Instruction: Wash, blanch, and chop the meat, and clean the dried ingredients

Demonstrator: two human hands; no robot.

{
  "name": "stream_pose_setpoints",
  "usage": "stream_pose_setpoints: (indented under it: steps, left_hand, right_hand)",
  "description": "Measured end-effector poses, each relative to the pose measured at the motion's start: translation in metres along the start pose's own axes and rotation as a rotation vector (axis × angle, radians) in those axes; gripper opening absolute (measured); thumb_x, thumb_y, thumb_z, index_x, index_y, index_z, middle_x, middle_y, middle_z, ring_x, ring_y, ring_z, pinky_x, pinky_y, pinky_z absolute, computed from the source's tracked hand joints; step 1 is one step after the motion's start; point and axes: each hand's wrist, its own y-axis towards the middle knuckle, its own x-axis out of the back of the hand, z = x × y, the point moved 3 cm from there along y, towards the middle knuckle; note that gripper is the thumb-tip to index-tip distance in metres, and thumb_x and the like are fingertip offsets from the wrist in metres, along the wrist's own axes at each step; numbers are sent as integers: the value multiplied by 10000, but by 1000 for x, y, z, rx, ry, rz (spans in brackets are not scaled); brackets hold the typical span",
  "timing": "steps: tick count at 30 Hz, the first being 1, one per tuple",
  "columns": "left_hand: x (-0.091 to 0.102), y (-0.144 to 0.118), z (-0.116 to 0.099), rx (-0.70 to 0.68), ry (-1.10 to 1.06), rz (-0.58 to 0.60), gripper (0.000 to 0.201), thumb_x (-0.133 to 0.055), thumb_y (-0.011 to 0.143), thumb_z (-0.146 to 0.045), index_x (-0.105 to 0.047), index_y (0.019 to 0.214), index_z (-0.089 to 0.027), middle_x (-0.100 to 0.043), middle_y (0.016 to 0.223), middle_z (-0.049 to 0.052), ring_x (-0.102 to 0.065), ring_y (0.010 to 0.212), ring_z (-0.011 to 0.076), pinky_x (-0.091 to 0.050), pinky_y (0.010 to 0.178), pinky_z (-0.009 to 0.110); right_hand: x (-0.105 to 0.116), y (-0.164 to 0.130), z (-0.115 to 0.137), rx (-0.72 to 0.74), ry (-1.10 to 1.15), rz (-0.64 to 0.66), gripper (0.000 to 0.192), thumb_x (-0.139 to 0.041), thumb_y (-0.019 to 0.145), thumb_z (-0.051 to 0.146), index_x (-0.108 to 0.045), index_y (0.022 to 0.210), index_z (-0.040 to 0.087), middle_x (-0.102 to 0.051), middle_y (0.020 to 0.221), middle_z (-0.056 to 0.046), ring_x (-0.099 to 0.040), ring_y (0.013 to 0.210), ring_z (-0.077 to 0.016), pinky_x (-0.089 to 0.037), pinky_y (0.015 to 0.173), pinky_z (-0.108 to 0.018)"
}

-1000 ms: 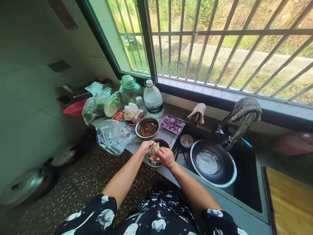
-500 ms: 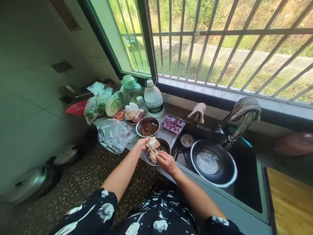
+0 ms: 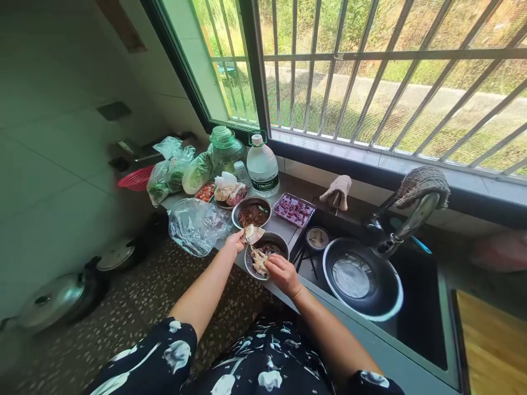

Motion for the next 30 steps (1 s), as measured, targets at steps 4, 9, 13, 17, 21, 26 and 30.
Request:
stream_pose_setpoints:
  steps: [4,9,13,17,21,26,30]
  left_hand:
    - [3,-5,-15,5,-10,-55,228,-422,867,-163,-573,1022,-94,-663,758,108,-650,666,184,-533,649,327]
    - [8,-12,-34,-4,-12,-98,239,-419,874,-177,-553,1063,-116,-666,771,93,-654,674,173,-537,654,326]
    - [-2,-20,-32,-1,-9,-57,214,-468,854,-169,-566,1031,-102,-669,785,99,-656,689,178,-538,664,327]
    - [-37,-34,-11,-14,-7,110,180,-501,837,-160,-592,980,-101,-673,841,106,-653,773,187,-527,730,334]
    - [-83,-49,24,-13,34,254,173,-517,834,-190,-603,958,-105,-672,900,108,-640,847,196,-512,778,341]
    - [-125,-61,69,61,136,387,198,-512,843,-239,-606,964,-113,-662,953,111,-628,893,191,-507,782,308]
    - [-136,-66,86,103,160,427,215,-462,866,-229,-599,993,-122,-650,1003,113,-611,942,193,-507,765,298]
  right_hand:
    - [6,7,3,-16,24,-91,197,-468,842,193,-638,937,224,-638,906,-71,-581,921,-181,-488,827,-354]
    - [5,15,1,-66,15,-143,188,-461,839,188,-628,918,226,-630,929,-66,-584,904,-165,-485,813,-331]
    - [-15,17,-26,-237,-38,-36,152,-502,807,208,-620,903,200,-624,894,-61,-588,841,-160,-491,761,-303]
    - [-14,22,-47,-397,-134,62,244,-613,691,205,-618,932,168,-616,943,-86,-576,878,-203,-473,798,-341]
    - [38,33,-35,-486,-144,-317,201,-459,821,239,-613,933,174,-604,905,-76,-563,828,-172,-455,768,-310]
    - [85,35,-32,-484,-163,-359,193,-477,818,277,-631,887,183,-583,867,-54,-544,735,-145,-440,695,-269]
    - [94,21,-49,-588,-175,-345,221,-449,834,284,-636,863,168,-575,805,-48,-546,753,-153,-427,709,-272]
